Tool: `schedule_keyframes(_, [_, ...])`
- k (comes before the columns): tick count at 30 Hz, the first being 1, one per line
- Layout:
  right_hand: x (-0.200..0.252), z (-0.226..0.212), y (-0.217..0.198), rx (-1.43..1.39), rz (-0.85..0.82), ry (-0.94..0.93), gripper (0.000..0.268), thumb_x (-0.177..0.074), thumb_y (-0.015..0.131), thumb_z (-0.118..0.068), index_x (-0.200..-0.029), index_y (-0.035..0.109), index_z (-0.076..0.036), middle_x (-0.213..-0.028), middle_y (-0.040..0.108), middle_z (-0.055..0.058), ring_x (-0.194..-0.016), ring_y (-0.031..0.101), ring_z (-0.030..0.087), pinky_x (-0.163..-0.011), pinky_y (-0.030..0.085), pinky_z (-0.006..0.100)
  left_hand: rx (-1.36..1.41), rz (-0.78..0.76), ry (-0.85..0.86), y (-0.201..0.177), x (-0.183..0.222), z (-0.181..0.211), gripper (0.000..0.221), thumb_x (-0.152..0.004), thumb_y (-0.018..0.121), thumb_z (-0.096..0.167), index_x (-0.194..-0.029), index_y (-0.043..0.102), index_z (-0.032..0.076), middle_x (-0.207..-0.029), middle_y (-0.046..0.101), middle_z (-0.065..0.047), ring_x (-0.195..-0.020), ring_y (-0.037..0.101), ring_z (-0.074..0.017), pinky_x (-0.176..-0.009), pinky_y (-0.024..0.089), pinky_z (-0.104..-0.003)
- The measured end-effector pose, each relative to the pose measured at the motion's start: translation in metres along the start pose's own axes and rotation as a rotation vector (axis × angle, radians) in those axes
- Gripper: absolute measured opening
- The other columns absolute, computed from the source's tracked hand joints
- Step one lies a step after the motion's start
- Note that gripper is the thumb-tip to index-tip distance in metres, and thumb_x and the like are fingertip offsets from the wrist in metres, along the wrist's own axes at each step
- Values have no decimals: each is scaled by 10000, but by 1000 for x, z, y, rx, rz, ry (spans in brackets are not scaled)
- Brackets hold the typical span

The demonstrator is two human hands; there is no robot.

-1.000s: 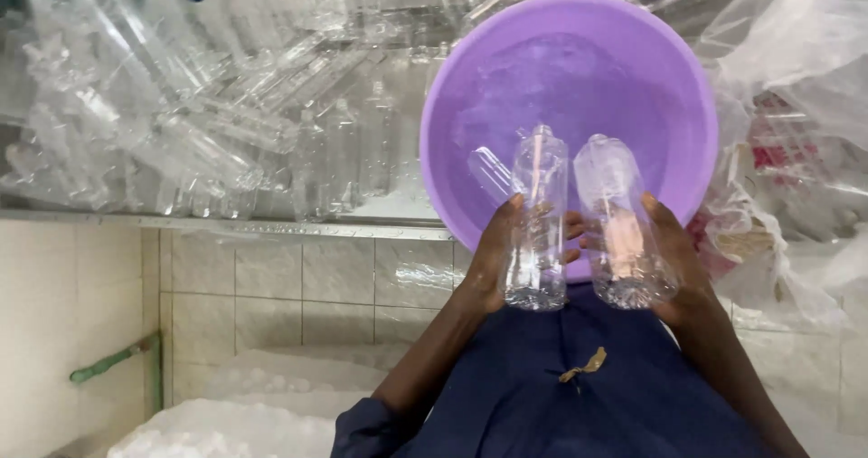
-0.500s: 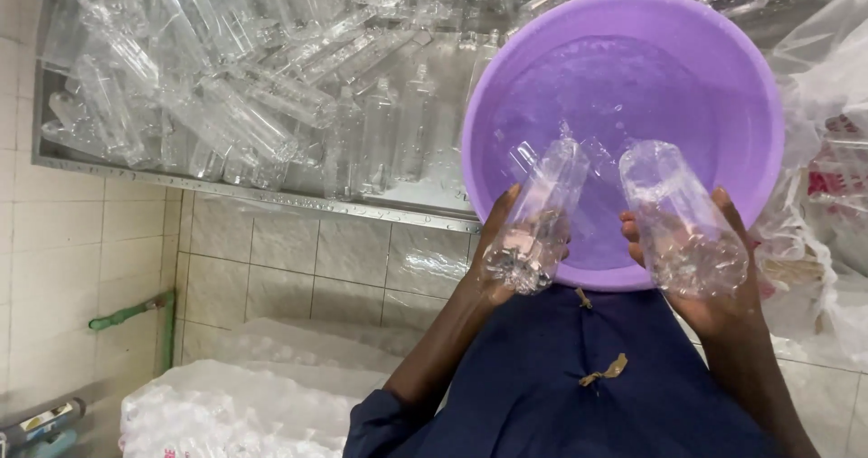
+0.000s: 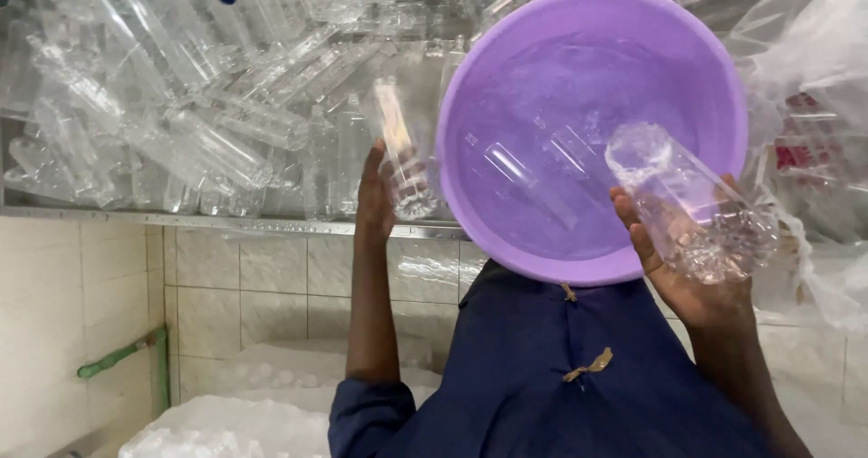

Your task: Rinsing plastic bottles in a basin of water and placing them into a large plastic bag.

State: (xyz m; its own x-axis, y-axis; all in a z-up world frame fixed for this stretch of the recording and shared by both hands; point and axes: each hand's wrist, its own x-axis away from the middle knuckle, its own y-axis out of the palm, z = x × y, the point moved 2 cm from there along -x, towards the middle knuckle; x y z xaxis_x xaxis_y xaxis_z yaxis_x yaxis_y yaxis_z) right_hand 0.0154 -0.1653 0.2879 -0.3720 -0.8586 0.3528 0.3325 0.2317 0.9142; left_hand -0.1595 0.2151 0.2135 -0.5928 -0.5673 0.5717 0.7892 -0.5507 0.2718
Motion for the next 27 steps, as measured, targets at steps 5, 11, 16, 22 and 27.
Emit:
schedule_keyframes(5, [0, 15, 24, 79, -16, -82, 922, -1115, 741, -371, -1680, 183, 96, -1644, 412, 376, -1428, 571, 473, -1142, 593, 498, -311, 153, -128, -64, -109, -62, 1110, -836, 726, 590, -1704, 246, 92, -1614, 555, -234, -1348, 667, -405, -892, 668, -515])
schedule_keyframes(11, [-8, 15, 29, 238, -189, -79, 921, -1127, 742, -405, -1669, 225, 133, -1659, 416, 332, -1434, 578, 436, -1151, 581, 492, -818, 343, 285, -34, -91, -65, 872, -994, 604, 638, -1655, 407, 104, -1754, 346, -204, -1629, 279, -428, -1272, 292, -660])
schedule_keyframes(16, [-24, 27, 29, 410, -6, -133, 860, -1096, 689, -509, -1595, 433, 143, -1483, 612, 334, -1259, 704, 395, -1003, 637, 475, -276, -16, 99, 89, 33, -49, 717, -958, 626, 533, -1572, 517, 180, -1588, 600, -164, -1356, 671, -333, -1066, 642, -484])
schedule_keyframes(22, [-76, 35, -40, 864, 303, -288, 623, -1119, 451, -578, -1514, 562, -109, -1421, 558, 144, -1260, 552, 253, -1062, 463, 435, 261, -543, -295, 118, 65, -93, 944, -1068, 492, 797, -1754, 258, 193, -1563, 516, -166, -1317, 600, -279, -1006, 604, -503])
schedule_keyframes(27, [-73, 61, -23, 1890, 498, -216, 977, -1016, 218, -815, -1775, 45, -225, -1796, 189, 285, -1515, 341, 608, -1158, 336, 801, 161, -509, -281, 115, 77, -66, 866, -1083, 513, 623, -1752, 238, 147, -1762, 313, -231, -1646, 285, -424, -1101, 449, -782])
